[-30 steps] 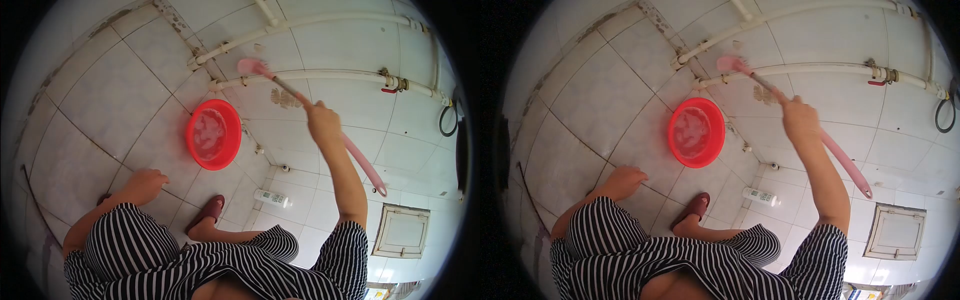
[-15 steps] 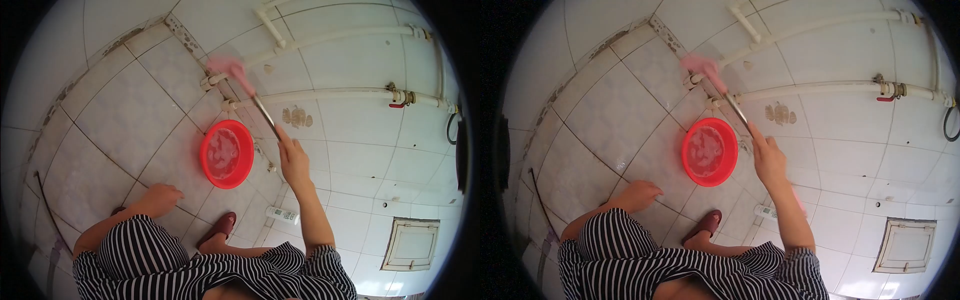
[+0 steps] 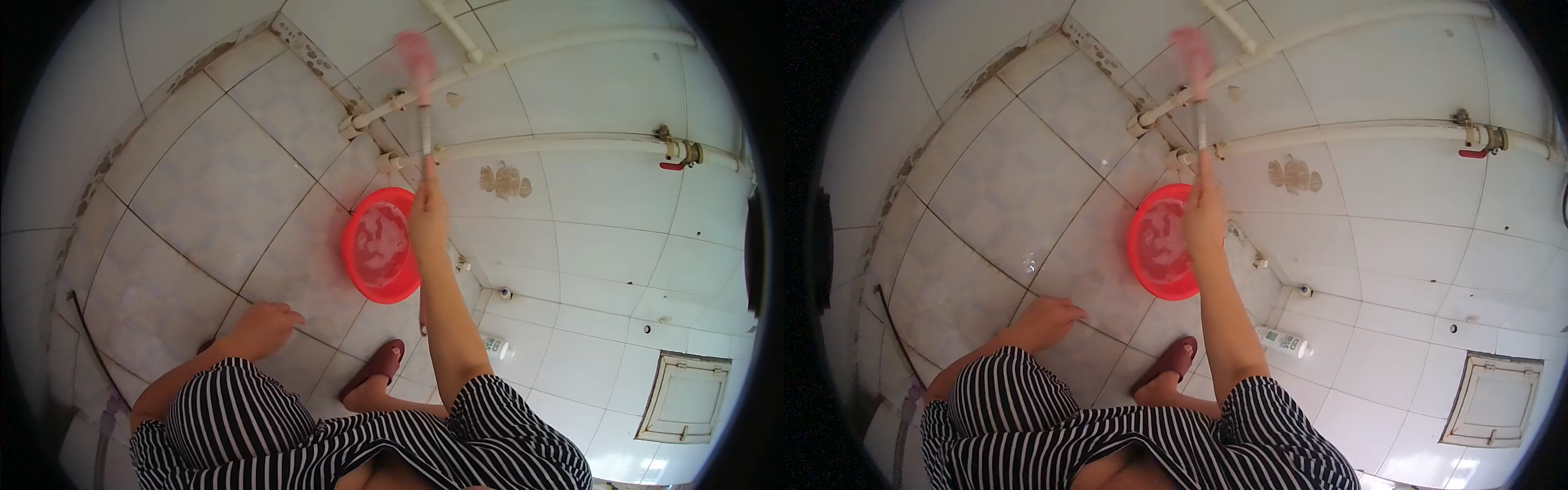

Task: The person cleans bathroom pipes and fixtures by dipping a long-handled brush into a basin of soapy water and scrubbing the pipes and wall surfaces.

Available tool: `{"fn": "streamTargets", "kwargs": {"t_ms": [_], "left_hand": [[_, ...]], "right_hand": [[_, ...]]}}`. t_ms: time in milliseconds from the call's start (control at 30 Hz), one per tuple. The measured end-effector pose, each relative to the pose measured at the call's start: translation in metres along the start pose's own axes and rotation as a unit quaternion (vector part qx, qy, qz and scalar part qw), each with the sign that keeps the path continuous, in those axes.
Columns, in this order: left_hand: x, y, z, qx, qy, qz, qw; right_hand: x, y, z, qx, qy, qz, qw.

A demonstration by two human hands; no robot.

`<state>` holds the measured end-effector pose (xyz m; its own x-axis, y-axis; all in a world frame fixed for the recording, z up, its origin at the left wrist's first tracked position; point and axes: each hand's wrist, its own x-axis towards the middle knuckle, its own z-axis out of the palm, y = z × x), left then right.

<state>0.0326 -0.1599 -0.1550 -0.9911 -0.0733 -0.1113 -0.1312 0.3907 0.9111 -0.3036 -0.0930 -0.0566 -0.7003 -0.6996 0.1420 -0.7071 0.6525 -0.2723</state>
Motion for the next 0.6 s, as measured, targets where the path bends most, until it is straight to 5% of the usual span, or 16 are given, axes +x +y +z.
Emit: {"fn": "streamTargets", "kwargs": {"t_ms": [100,167,267,400,500,600], "left_hand": [[-0.002,0.0,-0.001,0.021,-0.038,-0.003,0.999],[-0.001,-0.011,0.013,0.019,-0.037,0.004,0.999],[-0.004,-0.011,0.016,0.04,-0.056,0.005,0.998],[0.0,-0.015,0.016,0.043,-0.061,0.006,0.997],[0.002,-0.014,0.013,0.007,-0.011,0.058,0.998],[0.002,-0.005,0.008,0.024,-0.011,0.048,0.999]], "right_hand": [[0.001,-0.013,-0.015,0.022,0.056,0.066,0.996],[0.002,-0.006,-0.004,-0.066,-0.037,0.059,0.995],[0.005,-0.016,-0.006,0.026,-0.054,0.033,0.998],[0.002,-0.02,-0.012,0.073,0.067,0.031,0.995],[0.005,-0.015,0.001,0.014,0.004,-0.015,1.0],[0.008,-0.031,-0.009,0.022,-0.092,0.084,0.992]]}}
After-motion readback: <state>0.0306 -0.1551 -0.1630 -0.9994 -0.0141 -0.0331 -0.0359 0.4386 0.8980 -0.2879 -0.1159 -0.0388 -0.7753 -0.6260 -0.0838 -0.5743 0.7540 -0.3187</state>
